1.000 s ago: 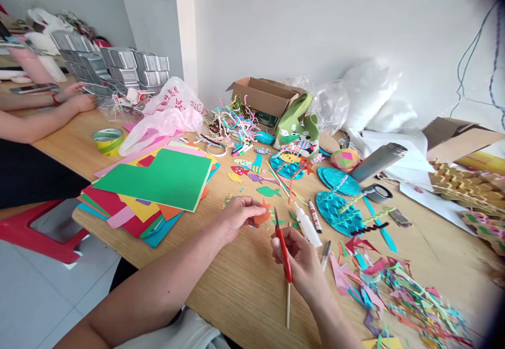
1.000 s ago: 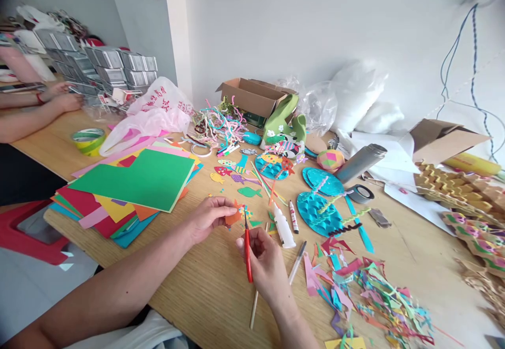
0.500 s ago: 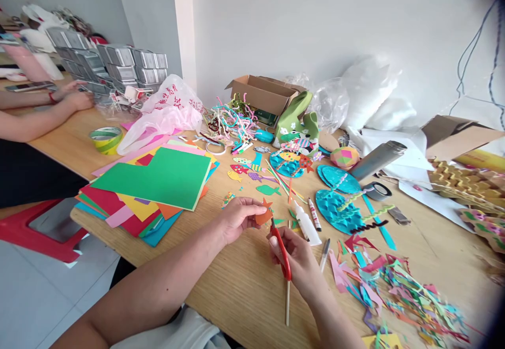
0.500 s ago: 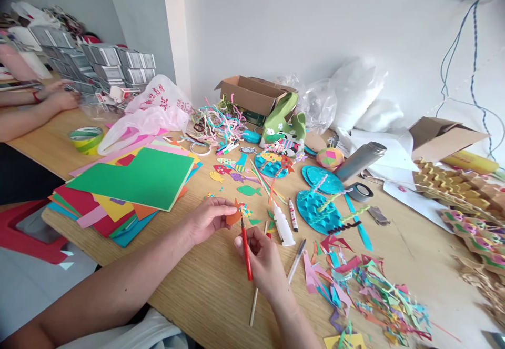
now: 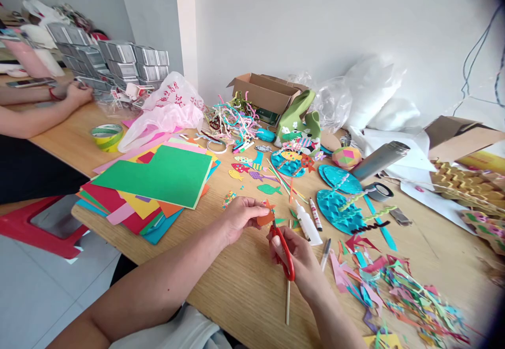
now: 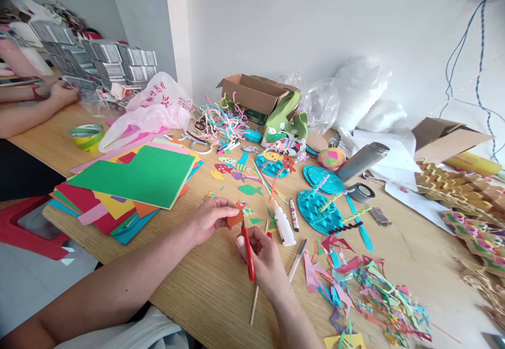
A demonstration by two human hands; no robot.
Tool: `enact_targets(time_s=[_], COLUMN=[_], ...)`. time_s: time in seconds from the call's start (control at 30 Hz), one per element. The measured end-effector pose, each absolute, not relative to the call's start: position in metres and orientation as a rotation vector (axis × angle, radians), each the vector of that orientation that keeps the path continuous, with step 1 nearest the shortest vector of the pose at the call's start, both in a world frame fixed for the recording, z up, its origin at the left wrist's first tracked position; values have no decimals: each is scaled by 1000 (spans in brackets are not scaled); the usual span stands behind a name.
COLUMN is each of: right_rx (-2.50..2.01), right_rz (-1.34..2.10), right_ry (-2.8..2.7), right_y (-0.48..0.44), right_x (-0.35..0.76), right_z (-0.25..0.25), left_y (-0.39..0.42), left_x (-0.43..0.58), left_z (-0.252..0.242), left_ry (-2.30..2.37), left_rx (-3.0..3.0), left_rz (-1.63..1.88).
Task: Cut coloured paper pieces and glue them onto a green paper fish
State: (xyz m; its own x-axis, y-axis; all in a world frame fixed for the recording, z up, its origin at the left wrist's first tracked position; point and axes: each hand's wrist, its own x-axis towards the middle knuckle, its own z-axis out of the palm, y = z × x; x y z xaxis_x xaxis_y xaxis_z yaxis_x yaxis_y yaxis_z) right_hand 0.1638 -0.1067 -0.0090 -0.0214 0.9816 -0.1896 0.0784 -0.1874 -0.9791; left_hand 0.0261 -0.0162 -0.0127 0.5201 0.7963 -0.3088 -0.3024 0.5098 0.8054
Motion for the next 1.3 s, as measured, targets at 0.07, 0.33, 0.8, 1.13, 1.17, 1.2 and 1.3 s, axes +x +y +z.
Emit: enact_targets(time_s=[0.07,0.33,0.8,1.13,1.17,1.2,1.3], right_rx=[-1383,-1370,-1355,-1351,-1354,-1356,-1356], right_rz=[1339,1356,1345,1354,1351,1349,1352], right_ry=[-1188,-1189,-1176,-1170,-1176,-1182,-1194], right_y=[-107,-107,-106,-105,-105,-105,-106], right_x=[163,164,163,167,167,167,168], right_z=[-8,-8,-11,-19,-19,-19,-20], left_y=[-16,-18,-19,-19,-19,-19,-19], left_x=[26,27,28,28,28,28,28], left_z=[-13,-16,-17,-17,-16,-16,-16], left_ry=[748,760,740,733,734,735,739], left_rx=[776,801,814,813,813,814,817], left_rz=[735,725,737,732,732,733,733])
